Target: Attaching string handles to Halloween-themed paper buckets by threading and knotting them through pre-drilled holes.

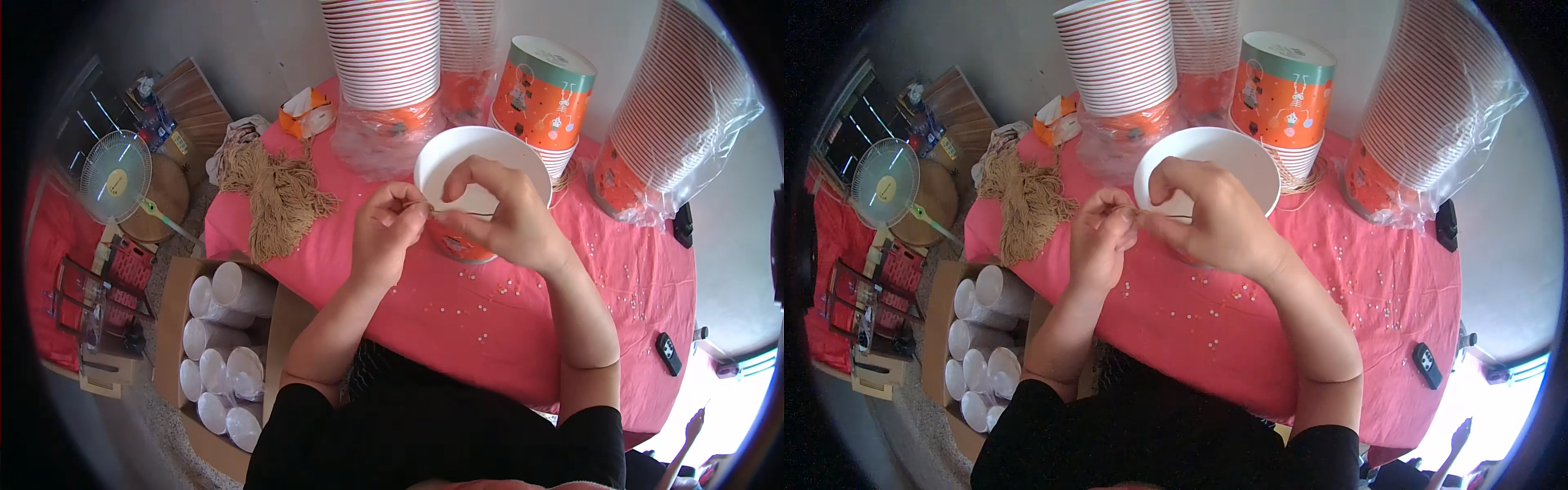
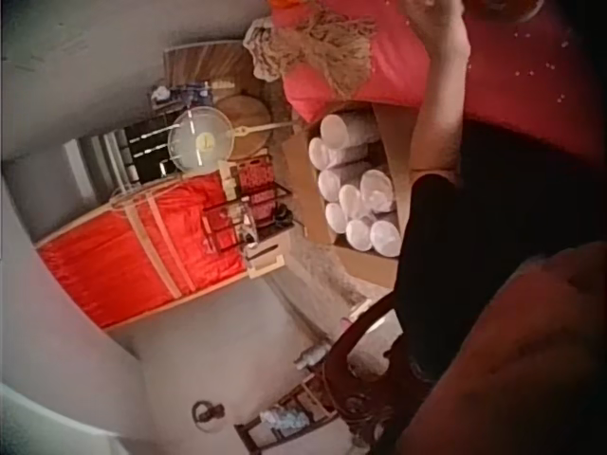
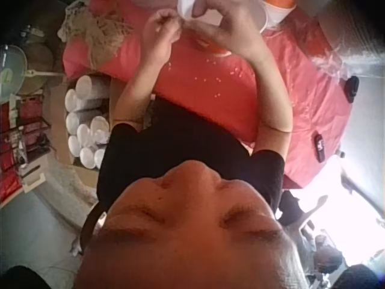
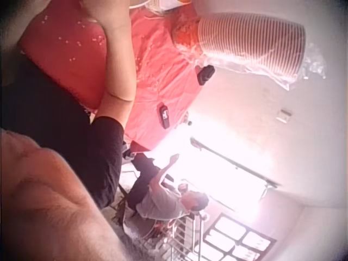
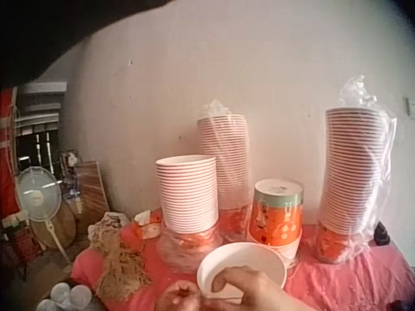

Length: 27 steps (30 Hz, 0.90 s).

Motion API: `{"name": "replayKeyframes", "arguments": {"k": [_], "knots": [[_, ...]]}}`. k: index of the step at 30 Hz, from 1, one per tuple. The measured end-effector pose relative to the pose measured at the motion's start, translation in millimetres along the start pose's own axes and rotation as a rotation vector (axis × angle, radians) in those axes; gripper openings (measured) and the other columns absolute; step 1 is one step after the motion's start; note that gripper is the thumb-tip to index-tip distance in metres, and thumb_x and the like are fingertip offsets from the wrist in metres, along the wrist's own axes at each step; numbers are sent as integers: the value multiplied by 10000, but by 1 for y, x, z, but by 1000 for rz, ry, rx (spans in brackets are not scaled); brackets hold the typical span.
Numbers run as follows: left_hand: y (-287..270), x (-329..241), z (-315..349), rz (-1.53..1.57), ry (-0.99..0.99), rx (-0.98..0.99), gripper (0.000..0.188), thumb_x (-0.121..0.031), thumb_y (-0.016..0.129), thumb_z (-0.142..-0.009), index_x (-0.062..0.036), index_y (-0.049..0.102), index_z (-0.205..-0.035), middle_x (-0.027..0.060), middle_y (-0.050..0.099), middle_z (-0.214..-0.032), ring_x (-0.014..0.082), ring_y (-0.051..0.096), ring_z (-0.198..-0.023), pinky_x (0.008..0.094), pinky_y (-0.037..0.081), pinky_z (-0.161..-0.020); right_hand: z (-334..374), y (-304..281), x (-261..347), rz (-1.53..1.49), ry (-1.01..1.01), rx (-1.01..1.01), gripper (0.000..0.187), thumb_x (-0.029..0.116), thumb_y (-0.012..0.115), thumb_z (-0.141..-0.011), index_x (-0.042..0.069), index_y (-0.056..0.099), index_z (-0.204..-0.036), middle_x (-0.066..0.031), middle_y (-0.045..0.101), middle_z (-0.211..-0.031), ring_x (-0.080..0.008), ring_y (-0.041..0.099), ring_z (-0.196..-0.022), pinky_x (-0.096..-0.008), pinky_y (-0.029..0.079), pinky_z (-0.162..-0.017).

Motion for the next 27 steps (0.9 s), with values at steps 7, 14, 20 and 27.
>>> {"name": "replayKeyframes", "arguments": {"k": [7,14,20,27], "knots": [[4,6,2,265,-296,42,38,-93,587,-915,-63,578,-937,-42,486,-718,19,372,-545,190,273,-472,3,13,11,196,-415,-84,196,5,708,-727,51,615,-893,-106,663,-790,-321,649,-782,-413,497,-749],[2,6,5,412,-390,58,52,-96,591,-915,-67,622,-946,-35,498,-702,30,380,-540,186,288,-476,2,11,8,128,-375,-70,209,-22,694,-726,40,646,-921,-114,670,-798,-304,661,-759,-391,521,-695],[0,5,5,329,-262,95,76,-98,623,-924,-51,644,-980,-33,537,-705,25,407,-548,185,301,-476,3,11,4,27,-272,-64,189,-30,686,-734,16,643,-913,-128,666,-804,-303,665,-686,-363,537,-608],[-2,-5,4,-41,-103,20,101,-89,643,-923,-17,659,-992,-54,556,-728,-9,395,-582,172,285,-483,5,7,16,505,-493,-167,147,52,687,-750,33,574,-843,-88,592,-730,-276,634,-641,-389,514,-555]]}}
Point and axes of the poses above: each hand's wrist, its own z-axis away from the middle knuckle, its own y-axis out of the palm, x = y × z, the point moved 6 cm from there along -z, towards the middle knuckle
